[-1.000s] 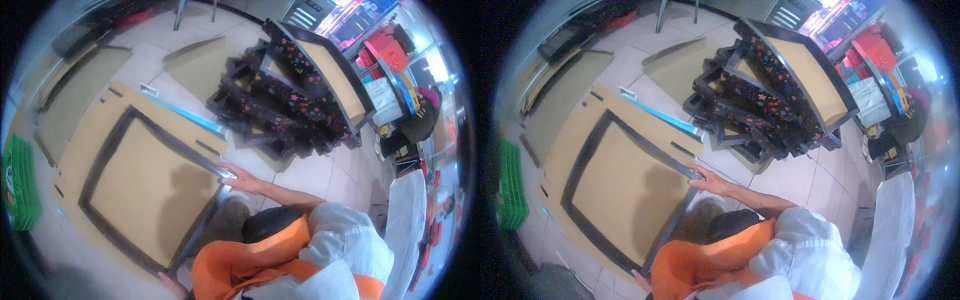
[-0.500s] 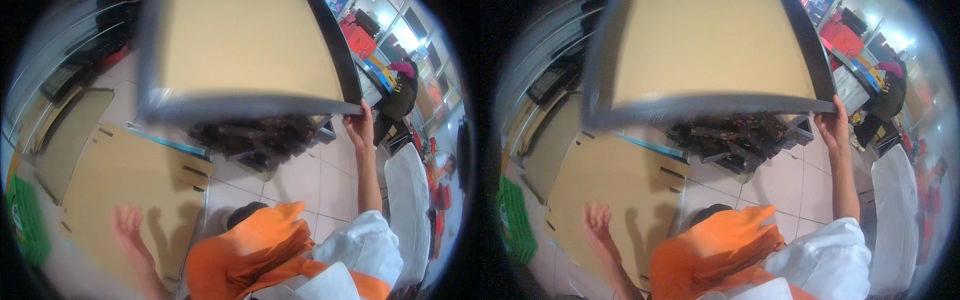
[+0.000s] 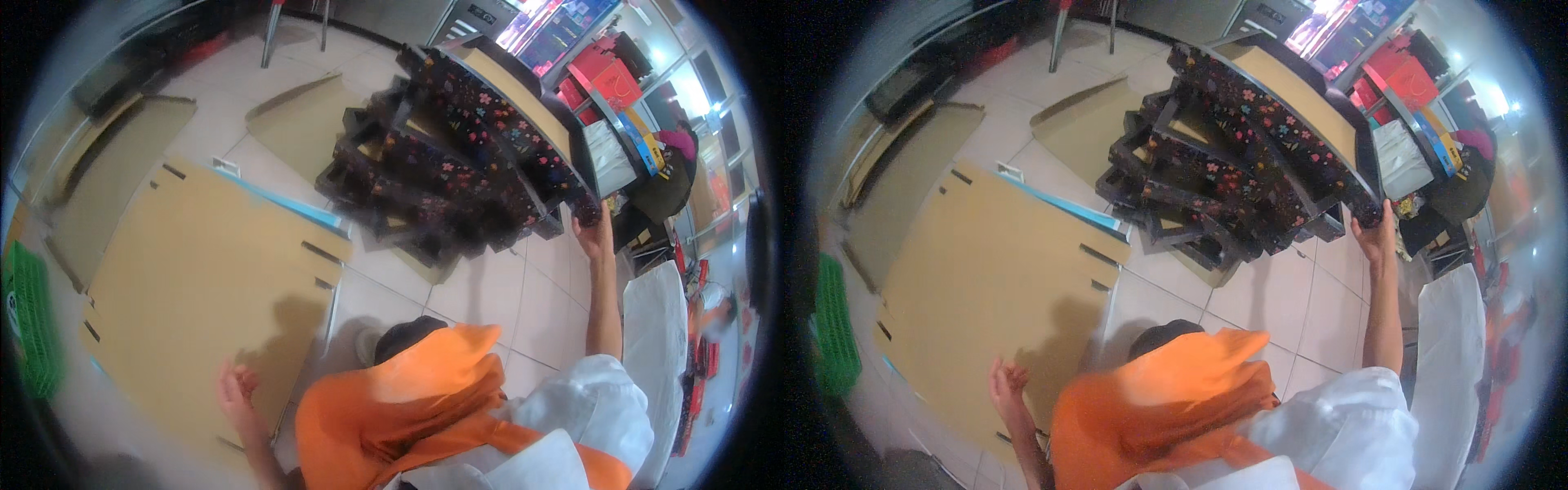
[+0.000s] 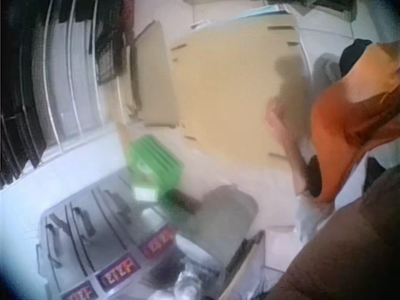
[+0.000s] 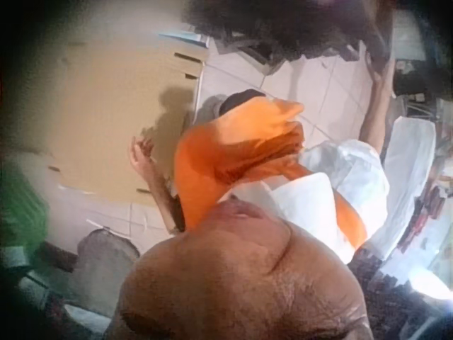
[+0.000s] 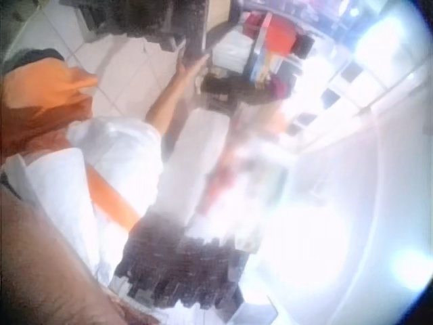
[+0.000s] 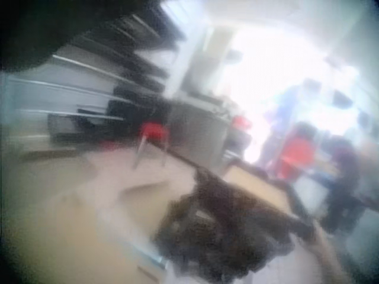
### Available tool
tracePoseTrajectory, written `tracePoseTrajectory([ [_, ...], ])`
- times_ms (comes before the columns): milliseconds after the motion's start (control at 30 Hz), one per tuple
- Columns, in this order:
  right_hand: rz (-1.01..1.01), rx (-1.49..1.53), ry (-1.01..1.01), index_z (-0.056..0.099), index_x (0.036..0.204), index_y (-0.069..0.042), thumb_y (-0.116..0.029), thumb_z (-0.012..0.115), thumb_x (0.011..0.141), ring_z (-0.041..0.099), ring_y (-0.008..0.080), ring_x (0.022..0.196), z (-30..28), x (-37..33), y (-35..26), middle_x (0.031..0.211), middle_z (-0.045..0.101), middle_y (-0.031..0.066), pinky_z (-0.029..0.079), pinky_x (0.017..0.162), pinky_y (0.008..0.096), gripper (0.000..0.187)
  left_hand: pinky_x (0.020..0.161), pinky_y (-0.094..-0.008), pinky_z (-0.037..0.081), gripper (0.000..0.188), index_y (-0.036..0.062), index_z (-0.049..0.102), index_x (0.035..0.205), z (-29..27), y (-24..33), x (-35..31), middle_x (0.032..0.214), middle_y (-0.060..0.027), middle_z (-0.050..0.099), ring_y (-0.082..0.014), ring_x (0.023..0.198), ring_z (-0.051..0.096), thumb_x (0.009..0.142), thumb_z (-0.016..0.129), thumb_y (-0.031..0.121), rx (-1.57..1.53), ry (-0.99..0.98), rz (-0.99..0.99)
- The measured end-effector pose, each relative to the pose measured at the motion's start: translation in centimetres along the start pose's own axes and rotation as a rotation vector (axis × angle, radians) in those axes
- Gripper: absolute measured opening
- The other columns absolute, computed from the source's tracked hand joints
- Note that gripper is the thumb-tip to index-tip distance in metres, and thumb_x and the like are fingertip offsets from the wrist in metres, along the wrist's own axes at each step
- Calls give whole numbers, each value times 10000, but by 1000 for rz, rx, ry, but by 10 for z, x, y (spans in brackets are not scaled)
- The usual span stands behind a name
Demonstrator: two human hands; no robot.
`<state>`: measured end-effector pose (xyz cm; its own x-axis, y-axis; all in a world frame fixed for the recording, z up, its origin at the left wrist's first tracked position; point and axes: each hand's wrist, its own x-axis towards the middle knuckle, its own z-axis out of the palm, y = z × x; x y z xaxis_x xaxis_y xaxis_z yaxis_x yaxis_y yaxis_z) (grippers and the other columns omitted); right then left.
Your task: The person sits on the floor and assembles rectangular frames by fitting four black plastic strips together. They repeatedly pick up the strips, join them into a square shape, and place the completed frames onto a growing stack to the right.
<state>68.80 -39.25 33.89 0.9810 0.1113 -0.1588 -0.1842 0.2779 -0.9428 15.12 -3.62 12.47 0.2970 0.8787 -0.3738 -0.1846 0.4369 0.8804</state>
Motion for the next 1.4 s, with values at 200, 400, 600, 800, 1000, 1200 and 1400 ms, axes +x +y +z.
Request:
tracePoseTrajectory([
  [200,-70,-76,-50,547,839,-165,-523,521,824,550,253,921,-25,-14,5,924,595,72,448,800,419,359,753,-299,441,382,55,444,1204,-45,-45,-20,960,-58,552,-158,854,548,921,433,311,28,211,-68],
  [400,79,-196,-87,573,1024,-137,-442,535,842,553,211,864,12,-16,-21,980,590,45,471,719,358,357,724,-279,466,367,52,472,1177,-96,-79,-16,1013,-73,573,-155,865,566,890,501,279,2,200,-175],
  [600,135,-212,-119,576,977,-105,-292,549,830,558,184,816,32,-10,-12,931,599,51,482,594,317,240,756,-284,444,320,73,489,1133,-42,-55,-18,937,-47,561,-152,871,545,904,477,296,105,201,-149],
  [800,92,-142,-129,580,925,-82,-261,604,808,549,170,818,28,-17,-13,878,607,48,465,693,300,215,753,-280,441,266,64,522,1051,-67,-71,-21,932,-39,569,-132,859,537,893,516,278,80,263,-180],
  [1000,127,-59,-324,547,1064,-56,-375,503,867,552,185,960,-91,-58,78,991,590,91,453,841,337,378,757,-273,438,303,32,522,1042,-121,-78,-37,946,-50,574,-148,870,536,875,548,284,222,443,-86],
  [1200,91,-1015,-756,549,1023,5,-141,492,888,531,132,886,92,-106,301,982,563,77,427,807,267,206,813,-334,423,428,-58,455,1101,-224,-94,7,1017,-154,565,-245,941,529,823,576,244,1106,853,12],
  [1400,-621,-1164,-1131,415,1185,36,-233,578,794,490,355,1051,326,-38,489,1126,500,234,387,899,400,502,764,-363,431,408,-53,489,1025,-326,-133,20,905,-125,563,-197,863,522,817,578,286,612,826,-123],
])
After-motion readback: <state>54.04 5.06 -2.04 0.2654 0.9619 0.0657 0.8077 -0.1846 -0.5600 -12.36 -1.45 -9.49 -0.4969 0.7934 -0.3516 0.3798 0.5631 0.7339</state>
